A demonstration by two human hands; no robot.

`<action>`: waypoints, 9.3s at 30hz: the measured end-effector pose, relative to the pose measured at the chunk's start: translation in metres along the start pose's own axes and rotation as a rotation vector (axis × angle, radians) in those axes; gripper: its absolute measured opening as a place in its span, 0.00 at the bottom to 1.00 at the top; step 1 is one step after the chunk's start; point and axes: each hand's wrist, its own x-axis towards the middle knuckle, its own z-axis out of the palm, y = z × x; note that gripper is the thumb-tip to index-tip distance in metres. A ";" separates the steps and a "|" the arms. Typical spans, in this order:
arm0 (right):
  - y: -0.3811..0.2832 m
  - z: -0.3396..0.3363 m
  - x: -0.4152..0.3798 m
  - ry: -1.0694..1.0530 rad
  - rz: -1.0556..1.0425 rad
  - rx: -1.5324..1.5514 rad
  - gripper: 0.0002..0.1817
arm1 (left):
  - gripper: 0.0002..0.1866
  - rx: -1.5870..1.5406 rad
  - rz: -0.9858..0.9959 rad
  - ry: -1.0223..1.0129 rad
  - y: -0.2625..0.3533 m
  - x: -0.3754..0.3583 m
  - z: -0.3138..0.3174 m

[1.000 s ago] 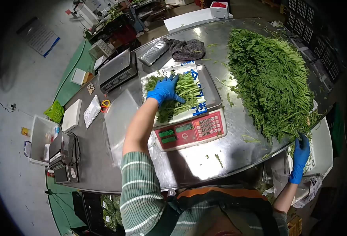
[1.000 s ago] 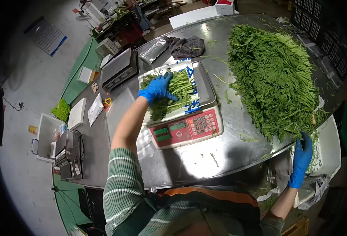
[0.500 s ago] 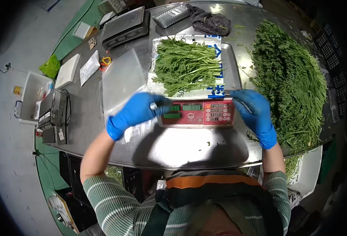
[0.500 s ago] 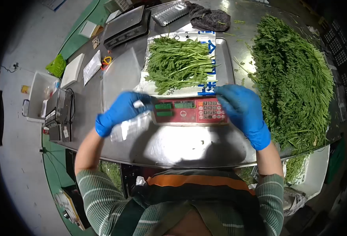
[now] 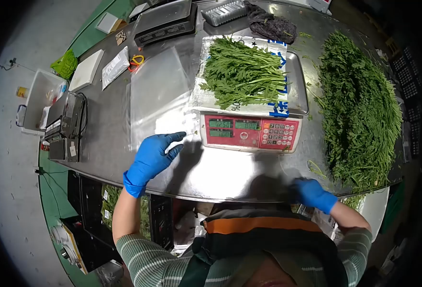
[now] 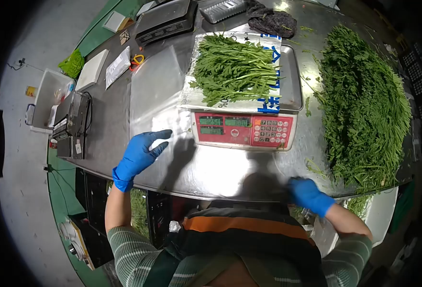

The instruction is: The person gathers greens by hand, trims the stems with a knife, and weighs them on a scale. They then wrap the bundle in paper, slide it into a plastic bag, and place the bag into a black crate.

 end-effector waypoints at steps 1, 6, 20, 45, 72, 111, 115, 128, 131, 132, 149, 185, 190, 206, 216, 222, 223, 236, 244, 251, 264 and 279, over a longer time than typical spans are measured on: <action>0.027 0.016 -0.039 -0.255 0.215 -0.237 0.18 | 0.14 -0.041 -0.013 0.033 0.001 0.008 -0.009; -0.003 -0.083 -0.043 -0.137 0.276 -0.260 0.11 | 0.11 -0.156 -0.089 -0.015 0.046 0.097 -0.030; 0.047 -0.220 0.195 0.683 0.322 -0.148 0.18 | 0.32 0.315 0.441 -0.001 0.073 0.274 0.044; 0.048 -0.202 0.222 1.281 -0.052 0.131 0.25 | 0.26 -0.379 0.270 0.045 0.031 0.276 0.058; 0.027 -0.158 0.134 1.107 -0.124 0.082 0.12 | 0.27 -0.236 0.471 0.087 0.086 0.210 -0.023; 0.007 -0.132 0.118 0.866 -0.154 -0.151 0.17 | 0.60 -0.384 0.234 -0.320 0.066 0.243 0.052; 0.015 -0.177 0.126 1.133 -0.205 -0.164 0.10 | 0.60 -0.192 0.268 -0.601 0.072 0.237 0.045; 0.056 -0.171 0.181 0.932 0.063 0.393 0.12 | 0.16 0.246 0.025 -0.015 0.061 0.301 0.071; 0.066 -0.167 0.188 0.896 0.043 0.459 0.12 | 0.17 0.273 0.207 -0.134 0.083 0.257 0.045; 0.065 -0.166 0.187 0.901 0.053 0.465 0.12 | 0.22 0.265 0.221 -0.246 0.089 0.242 0.045; -0.053 -0.190 0.117 1.380 -0.429 -0.035 0.10 | 0.17 0.146 0.285 0.394 0.074 0.096 0.026; -0.250 -0.133 0.455 0.747 -0.370 -0.097 0.06 | 0.28 0.032 -0.383 0.346 -0.156 -0.143 0.004; -0.283 -0.134 0.414 0.728 -0.475 -0.069 0.07 | 0.26 0.059 -0.469 0.433 -0.136 -0.135 0.016; -0.268 -0.059 0.327 0.330 -0.210 1.142 0.31 | 0.28 -1.031 -0.634 1.143 -0.088 -0.139 0.072; -0.231 0.021 0.334 0.300 -0.260 1.173 0.36 | 0.23 -0.134 -0.939 0.331 -0.104 -0.199 0.099; -0.205 0.034 0.345 0.232 -0.024 1.326 0.24 | 0.20 0.242 -0.851 0.302 -0.098 -0.179 0.095; -0.197 0.040 0.347 0.270 -0.004 1.304 0.23 | 0.20 0.272 -0.812 0.395 -0.103 -0.176 0.097; -0.253 -0.175 0.305 0.285 -0.409 1.093 0.29 | 0.22 -0.171 -0.363 0.700 -0.102 -0.155 -0.070; -0.292 -0.218 0.277 0.215 -0.493 0.862 0.28 | 0.24 -0.591 -0.607 0.448 -0.059 -0.155 -0.158; -0.302 -0.206 0.269 0.722 -1.002 -0.074 0.41 | 0.21 -0.654 -0.709 0.369 -0.087 -0.150 -0.123; -0.069 -0.345 0.219 1.500 -0.796 0.414 0.10 | 0.25 -0.304 -0.439 0.554 -0.066 -0.094 -0.148; -0.208 -0.038 0.285 0.195 -0.795 -0.087 0.10 | 0.44 0.090 -0.192 0.017 -0.128 -0.131 0.096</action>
